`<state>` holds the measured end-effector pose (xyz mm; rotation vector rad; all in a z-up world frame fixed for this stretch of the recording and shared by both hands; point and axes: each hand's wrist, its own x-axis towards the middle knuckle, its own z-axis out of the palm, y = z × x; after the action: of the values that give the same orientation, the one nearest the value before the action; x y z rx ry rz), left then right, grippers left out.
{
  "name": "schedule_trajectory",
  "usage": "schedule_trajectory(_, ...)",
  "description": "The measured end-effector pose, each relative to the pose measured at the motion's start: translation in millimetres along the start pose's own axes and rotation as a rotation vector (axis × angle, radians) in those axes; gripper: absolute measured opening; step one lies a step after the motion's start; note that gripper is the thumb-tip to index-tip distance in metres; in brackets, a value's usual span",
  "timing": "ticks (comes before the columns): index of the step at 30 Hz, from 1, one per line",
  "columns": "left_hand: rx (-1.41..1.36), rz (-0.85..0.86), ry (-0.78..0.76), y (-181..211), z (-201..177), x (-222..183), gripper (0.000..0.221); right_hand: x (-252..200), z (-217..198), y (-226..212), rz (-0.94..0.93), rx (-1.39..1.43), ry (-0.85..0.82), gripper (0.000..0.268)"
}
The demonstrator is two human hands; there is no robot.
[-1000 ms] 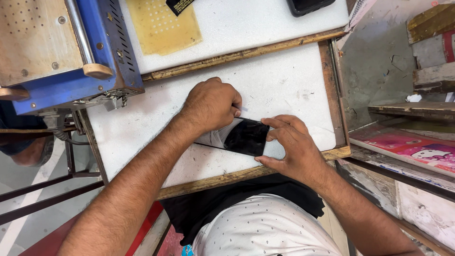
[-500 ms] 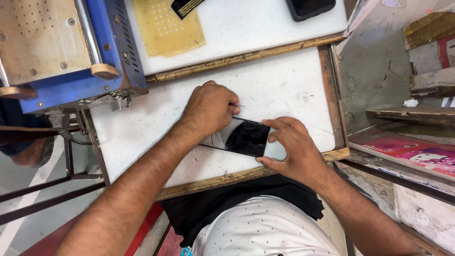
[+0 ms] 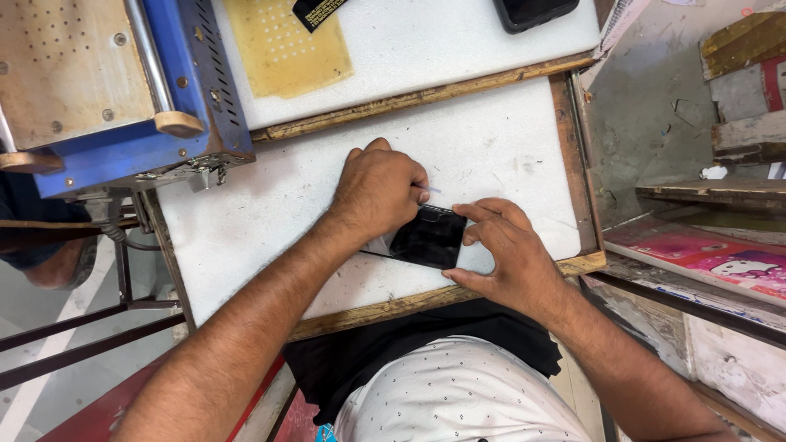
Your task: The person applies a screen protector to a smartphone. They peel off the backing, align the film over the display, press it down, and smooth out bubbles with a small tool. The phone is then placed into a blue pressing machine, removed, and the person continues smoothing the protector and testing the touchscreen.
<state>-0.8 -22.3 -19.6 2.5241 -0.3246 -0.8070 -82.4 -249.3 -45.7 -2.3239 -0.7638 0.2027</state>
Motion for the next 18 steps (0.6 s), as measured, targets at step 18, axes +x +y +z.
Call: schedule_trajectory(18,-0.077,-0.075,-0.029,-16.8,-21.7,-9.6,0.015,0.1,-5.1,-4.0,0.011,-0.007,-0.003,0.053)
